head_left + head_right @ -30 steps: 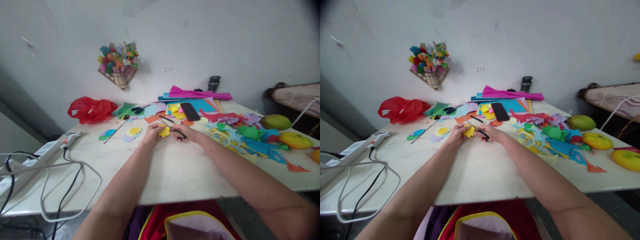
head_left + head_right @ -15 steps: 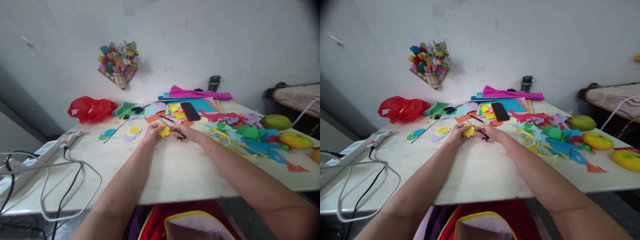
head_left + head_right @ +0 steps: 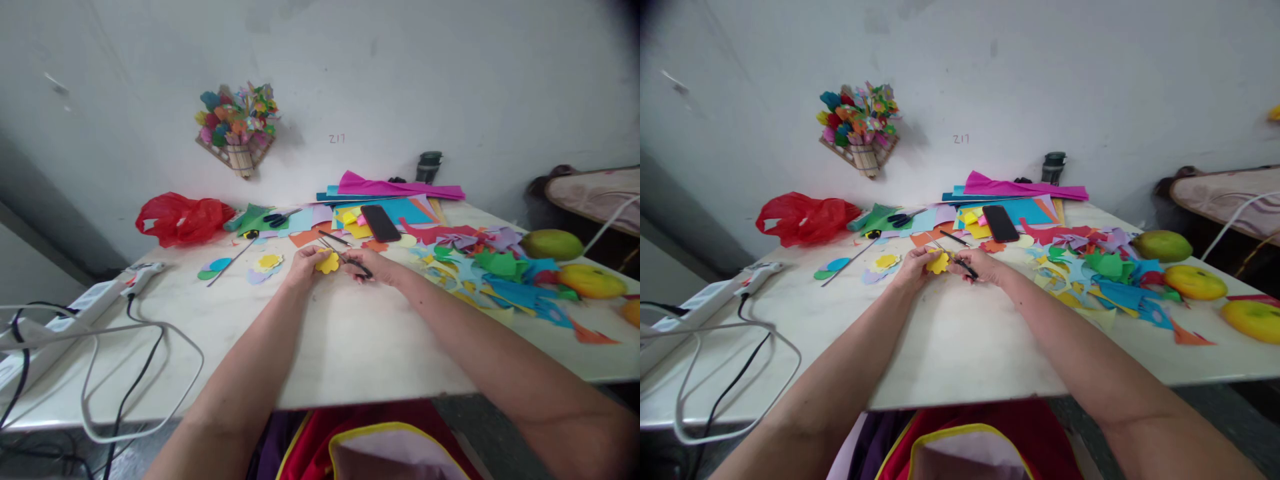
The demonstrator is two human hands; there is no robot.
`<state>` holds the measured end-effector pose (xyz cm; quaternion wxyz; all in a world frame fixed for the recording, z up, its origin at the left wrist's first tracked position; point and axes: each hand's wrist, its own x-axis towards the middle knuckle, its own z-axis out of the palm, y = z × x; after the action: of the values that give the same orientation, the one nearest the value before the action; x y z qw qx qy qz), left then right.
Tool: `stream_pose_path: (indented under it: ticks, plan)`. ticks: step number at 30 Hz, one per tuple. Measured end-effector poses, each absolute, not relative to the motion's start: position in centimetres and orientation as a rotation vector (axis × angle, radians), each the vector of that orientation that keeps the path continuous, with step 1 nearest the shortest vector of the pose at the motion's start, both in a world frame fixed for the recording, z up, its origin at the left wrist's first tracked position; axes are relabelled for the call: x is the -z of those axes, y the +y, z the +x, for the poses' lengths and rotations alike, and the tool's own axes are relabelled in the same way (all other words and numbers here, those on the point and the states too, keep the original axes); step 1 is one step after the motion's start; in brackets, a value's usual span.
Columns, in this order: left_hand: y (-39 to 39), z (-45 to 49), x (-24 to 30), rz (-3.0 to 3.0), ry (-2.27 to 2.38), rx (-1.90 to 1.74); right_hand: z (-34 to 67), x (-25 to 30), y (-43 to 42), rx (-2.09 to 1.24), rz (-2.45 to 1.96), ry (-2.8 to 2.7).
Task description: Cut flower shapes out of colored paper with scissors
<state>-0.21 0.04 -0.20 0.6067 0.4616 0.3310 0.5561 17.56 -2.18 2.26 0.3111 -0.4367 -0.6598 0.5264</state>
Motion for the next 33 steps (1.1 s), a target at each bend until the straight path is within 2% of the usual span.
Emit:
stream_pose_path:
  ticks: [33]
  plan:
    - [0.15,-0.27,0.33,1.063,0.763,-1.303,17.27,-2.39,-2.23,-1.379,-1.188,-1.740]
